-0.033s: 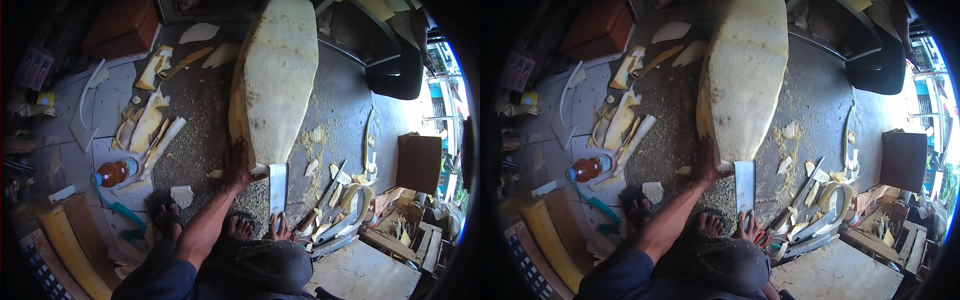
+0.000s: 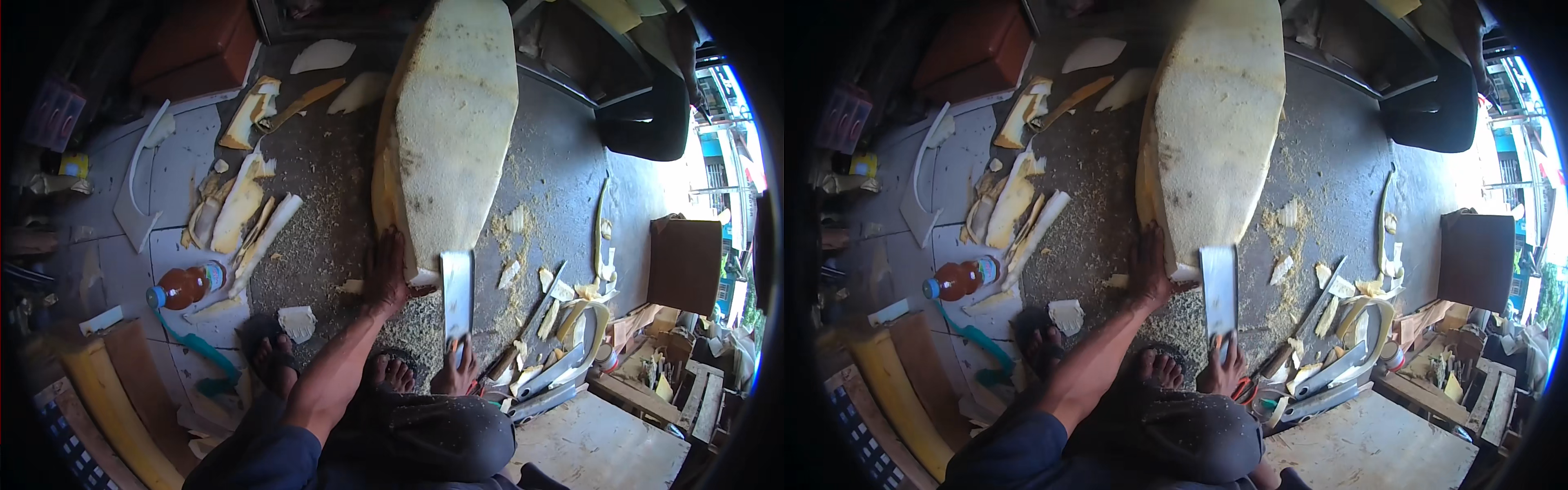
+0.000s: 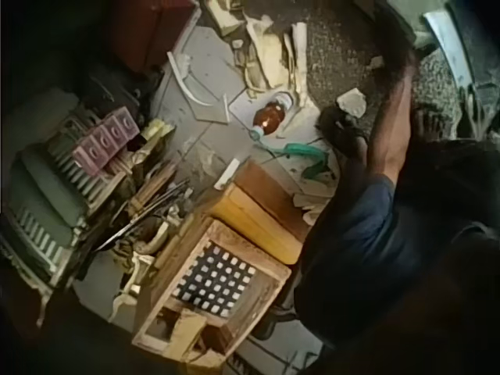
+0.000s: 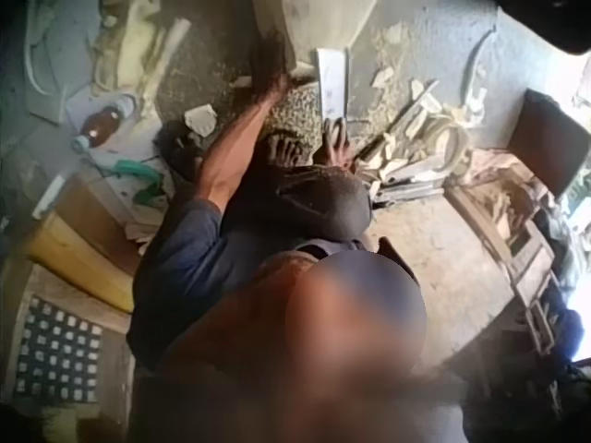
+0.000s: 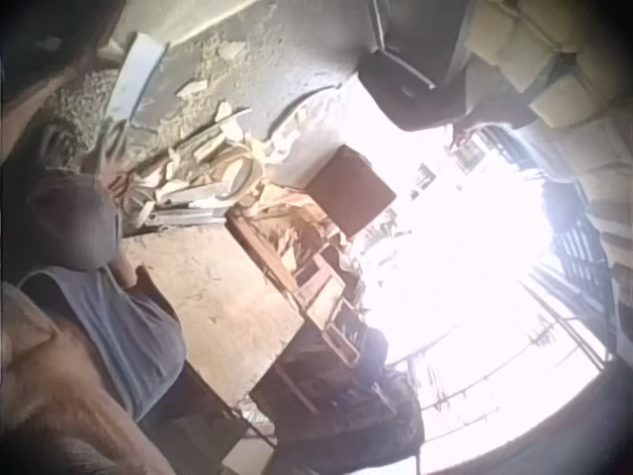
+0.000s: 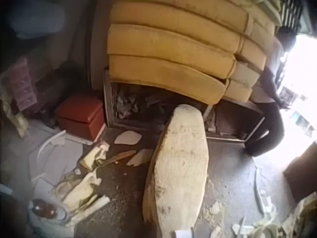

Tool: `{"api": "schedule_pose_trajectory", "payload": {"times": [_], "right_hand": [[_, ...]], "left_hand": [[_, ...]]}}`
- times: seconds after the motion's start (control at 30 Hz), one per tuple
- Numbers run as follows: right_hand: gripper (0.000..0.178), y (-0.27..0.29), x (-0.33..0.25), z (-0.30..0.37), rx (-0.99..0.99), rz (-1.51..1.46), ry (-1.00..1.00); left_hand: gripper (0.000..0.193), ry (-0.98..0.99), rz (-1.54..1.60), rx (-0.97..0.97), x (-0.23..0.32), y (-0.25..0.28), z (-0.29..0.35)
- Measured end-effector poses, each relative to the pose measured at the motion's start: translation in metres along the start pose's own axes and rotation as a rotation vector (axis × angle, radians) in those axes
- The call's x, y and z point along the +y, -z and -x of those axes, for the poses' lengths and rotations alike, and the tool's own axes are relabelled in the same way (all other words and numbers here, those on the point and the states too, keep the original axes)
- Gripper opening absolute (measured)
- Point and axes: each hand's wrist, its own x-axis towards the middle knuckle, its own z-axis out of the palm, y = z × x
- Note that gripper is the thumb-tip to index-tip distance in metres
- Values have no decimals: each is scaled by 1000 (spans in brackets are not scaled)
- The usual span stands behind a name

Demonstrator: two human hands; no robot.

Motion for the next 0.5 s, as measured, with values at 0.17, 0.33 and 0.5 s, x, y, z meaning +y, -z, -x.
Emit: {"api": "schedule_pose_trajectory", "payload": {"times": [0.17, 0.33, 0.5], "right_hand": [[82, -2, 13, -141, -12, 60, -37], [71, -3, 13, 55, 45, -103, 25], [75, -6, 20, -162, 1, 49, -34]], "left_hand": [[143, -18, 102, -13, 9, 8, 5], [142, 0, 70, -21, 9, 1, -1], [147, -8, 30, -4, 5, 4, 6]]}}
